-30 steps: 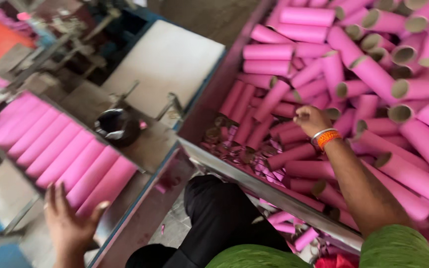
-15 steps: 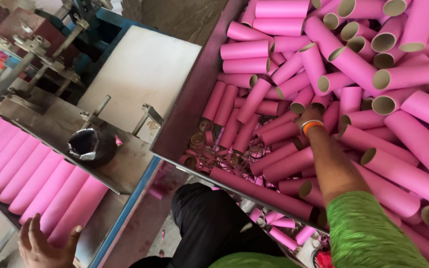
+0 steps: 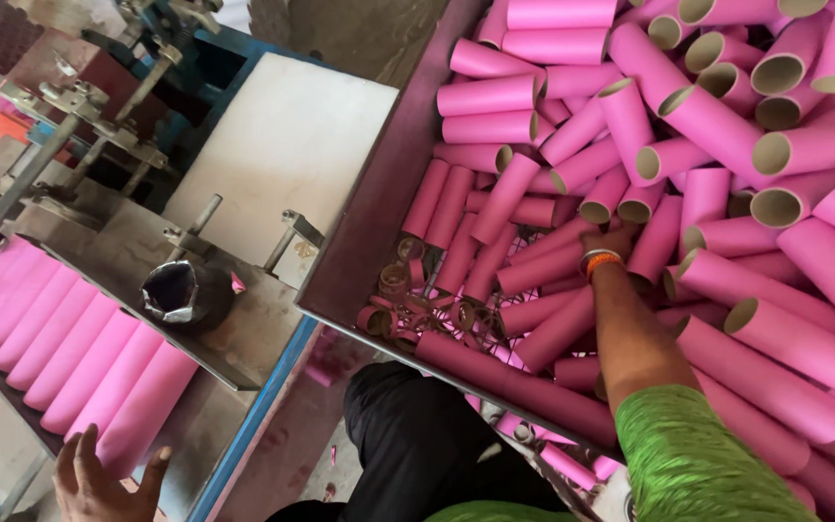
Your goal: The person repeatedly picks pink cylindrical tubes from a large bin and places them onto a conveyor belt. The person handles the cylinders by hand, moving them from the bin to the belt in a continuous loop.
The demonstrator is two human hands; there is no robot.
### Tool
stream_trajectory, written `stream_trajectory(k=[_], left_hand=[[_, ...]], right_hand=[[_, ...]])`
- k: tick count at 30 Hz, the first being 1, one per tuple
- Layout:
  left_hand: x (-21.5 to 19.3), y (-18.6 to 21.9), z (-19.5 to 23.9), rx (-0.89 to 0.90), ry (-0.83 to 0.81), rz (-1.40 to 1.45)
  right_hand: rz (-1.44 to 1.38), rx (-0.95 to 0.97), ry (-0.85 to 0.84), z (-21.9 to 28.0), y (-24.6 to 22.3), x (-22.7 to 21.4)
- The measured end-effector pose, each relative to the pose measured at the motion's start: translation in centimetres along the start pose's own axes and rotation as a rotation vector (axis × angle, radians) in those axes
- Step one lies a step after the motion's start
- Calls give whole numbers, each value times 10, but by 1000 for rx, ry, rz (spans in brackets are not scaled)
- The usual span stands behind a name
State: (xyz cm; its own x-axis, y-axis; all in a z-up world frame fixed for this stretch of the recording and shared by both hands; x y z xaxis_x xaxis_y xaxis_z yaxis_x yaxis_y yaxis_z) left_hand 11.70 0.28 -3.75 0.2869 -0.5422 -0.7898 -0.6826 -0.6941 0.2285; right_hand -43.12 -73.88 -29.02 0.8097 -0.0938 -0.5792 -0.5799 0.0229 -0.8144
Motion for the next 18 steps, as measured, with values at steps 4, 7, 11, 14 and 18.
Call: stream_trajectory(k=[4, 7, 11, 14, 18], left_hand=[[2, 3, -1, -10, 4, 10], [-2, 8, -1, -27, 7, 6], [-10, 25, -9, -7, -18, 27], [-15, 37, -14, -42, -93, -25], [-26, 55, -23, -84, -90, 16]], right_hand=[[82, -118, -27, -5, -13, -1], [94, -105, -98, -5, -18, 12], [-40, -272, -192, -5, -40, 28], [402, -48, -454, 4, -11, 41], [466, -532, -305, 23, -81, 28]])
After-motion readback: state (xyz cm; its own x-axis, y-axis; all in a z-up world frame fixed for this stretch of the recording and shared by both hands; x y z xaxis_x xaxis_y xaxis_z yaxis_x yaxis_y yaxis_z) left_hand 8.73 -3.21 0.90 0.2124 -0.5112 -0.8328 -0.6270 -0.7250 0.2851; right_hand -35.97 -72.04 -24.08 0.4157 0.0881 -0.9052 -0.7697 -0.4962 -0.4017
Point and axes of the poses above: each hand's wrist, its own z-axis away from the middle knuckle, its own x-axis out of the palm, y = z × x, the point moved 10 cm from there along -z, towards the middle knuckle, and after that the axes turned 9 degrees about -x, right-handed, at the moved point
